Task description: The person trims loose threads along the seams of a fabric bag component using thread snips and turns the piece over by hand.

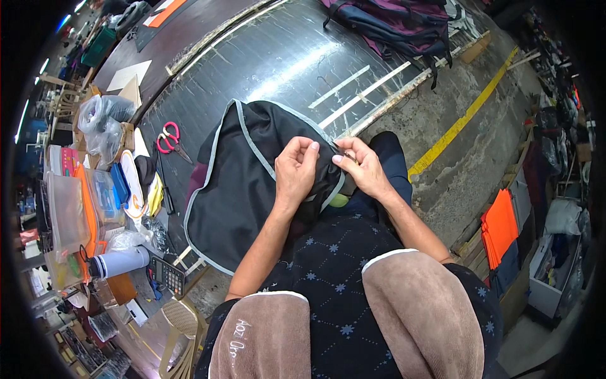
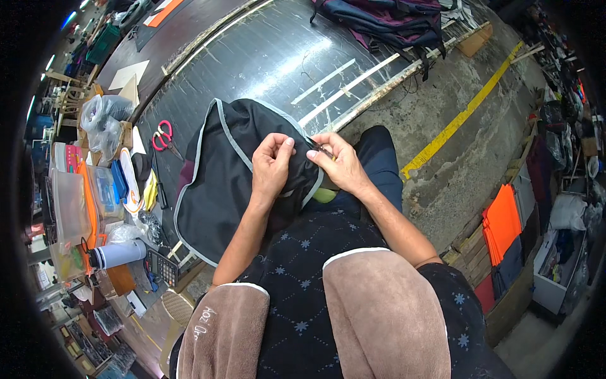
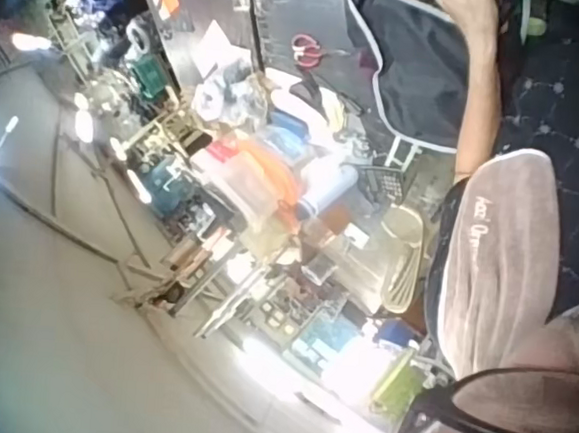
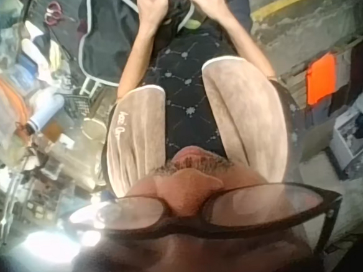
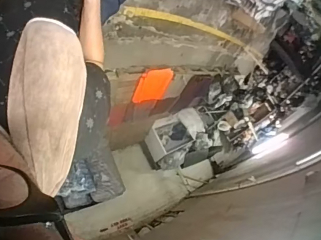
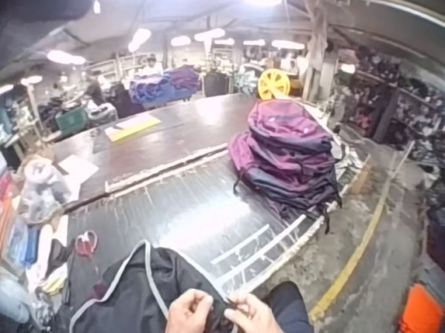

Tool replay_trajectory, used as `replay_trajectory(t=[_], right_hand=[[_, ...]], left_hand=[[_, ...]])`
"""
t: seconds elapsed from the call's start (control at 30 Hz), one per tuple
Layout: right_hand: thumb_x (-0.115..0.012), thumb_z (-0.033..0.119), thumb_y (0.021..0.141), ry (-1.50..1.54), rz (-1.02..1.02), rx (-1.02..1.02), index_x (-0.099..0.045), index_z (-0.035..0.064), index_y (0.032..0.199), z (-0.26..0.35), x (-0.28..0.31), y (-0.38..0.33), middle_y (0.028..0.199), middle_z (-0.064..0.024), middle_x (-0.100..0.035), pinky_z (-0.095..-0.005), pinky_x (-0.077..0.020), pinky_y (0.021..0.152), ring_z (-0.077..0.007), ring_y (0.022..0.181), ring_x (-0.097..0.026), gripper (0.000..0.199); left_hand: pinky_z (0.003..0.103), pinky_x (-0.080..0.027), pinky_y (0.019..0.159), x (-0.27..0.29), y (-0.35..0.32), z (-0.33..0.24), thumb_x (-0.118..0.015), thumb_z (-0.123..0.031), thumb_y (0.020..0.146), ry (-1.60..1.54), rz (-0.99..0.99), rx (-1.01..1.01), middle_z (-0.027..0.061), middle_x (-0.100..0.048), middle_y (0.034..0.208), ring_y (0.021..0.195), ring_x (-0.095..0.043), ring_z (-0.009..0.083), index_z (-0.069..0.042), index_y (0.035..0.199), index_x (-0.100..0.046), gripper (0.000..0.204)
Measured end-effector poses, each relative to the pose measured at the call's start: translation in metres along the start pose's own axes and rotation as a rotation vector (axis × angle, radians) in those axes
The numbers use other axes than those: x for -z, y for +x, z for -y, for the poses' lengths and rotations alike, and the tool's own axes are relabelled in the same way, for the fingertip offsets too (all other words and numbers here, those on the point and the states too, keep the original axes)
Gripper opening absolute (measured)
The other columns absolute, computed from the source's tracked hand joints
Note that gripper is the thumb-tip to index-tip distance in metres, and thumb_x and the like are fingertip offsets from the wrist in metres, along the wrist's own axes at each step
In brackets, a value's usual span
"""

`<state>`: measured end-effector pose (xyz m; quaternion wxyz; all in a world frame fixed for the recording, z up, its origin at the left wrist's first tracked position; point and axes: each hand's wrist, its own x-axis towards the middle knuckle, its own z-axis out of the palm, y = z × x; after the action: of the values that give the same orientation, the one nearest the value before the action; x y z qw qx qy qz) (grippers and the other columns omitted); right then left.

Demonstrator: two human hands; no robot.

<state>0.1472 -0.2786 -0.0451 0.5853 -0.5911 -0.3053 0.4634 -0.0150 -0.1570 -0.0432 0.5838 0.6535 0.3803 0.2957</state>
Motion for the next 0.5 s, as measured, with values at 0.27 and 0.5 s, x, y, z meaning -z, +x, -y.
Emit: replay_trajectory(t=[0.27, 0.5], right_hand=[[-0.071, 0.019, 0.115, 0.039, -0.103, -0.016, -0.063, 0.0017, 0.131, -0.018, 0.015, 0.006, 0.096, -0.0006, -0.074, -0.0245, -0.0546, 0.066, -0.0043, 0.077, -0.066, 0.025], [-0.074, 0.020, 0.114, -0.086, -0.124, 0.031, -0.066, 0.0021, 0.122, -0.016, 0.012, 0.004, 0.090, 0.0015, -0.073, -0.0240, -0.0542, 0.062, -0.0031, 0.072, -0.064, 0.021]], left_hand=[[0.030, -0.052, 0.071, 0.007, 0.008, -0.024, -0.076, -0.011, 0.106, 0.279, -0.058, -0.209, 0.0042, -0.075, 0.094, 0.075, -0.065, 0.0151, -0.003, 0.112, -0.079, 0.010], [0.047, -0.048, 0.106, 0.016, 0.058, -0.045, -0.077, -0.011, 0.099, 0.707, 0.215, -0.735, 0.0112, -0.080, 0.125, 0.121, -0.069, 0.0322, -0.010, 0.130, -0.082, 0.031]])
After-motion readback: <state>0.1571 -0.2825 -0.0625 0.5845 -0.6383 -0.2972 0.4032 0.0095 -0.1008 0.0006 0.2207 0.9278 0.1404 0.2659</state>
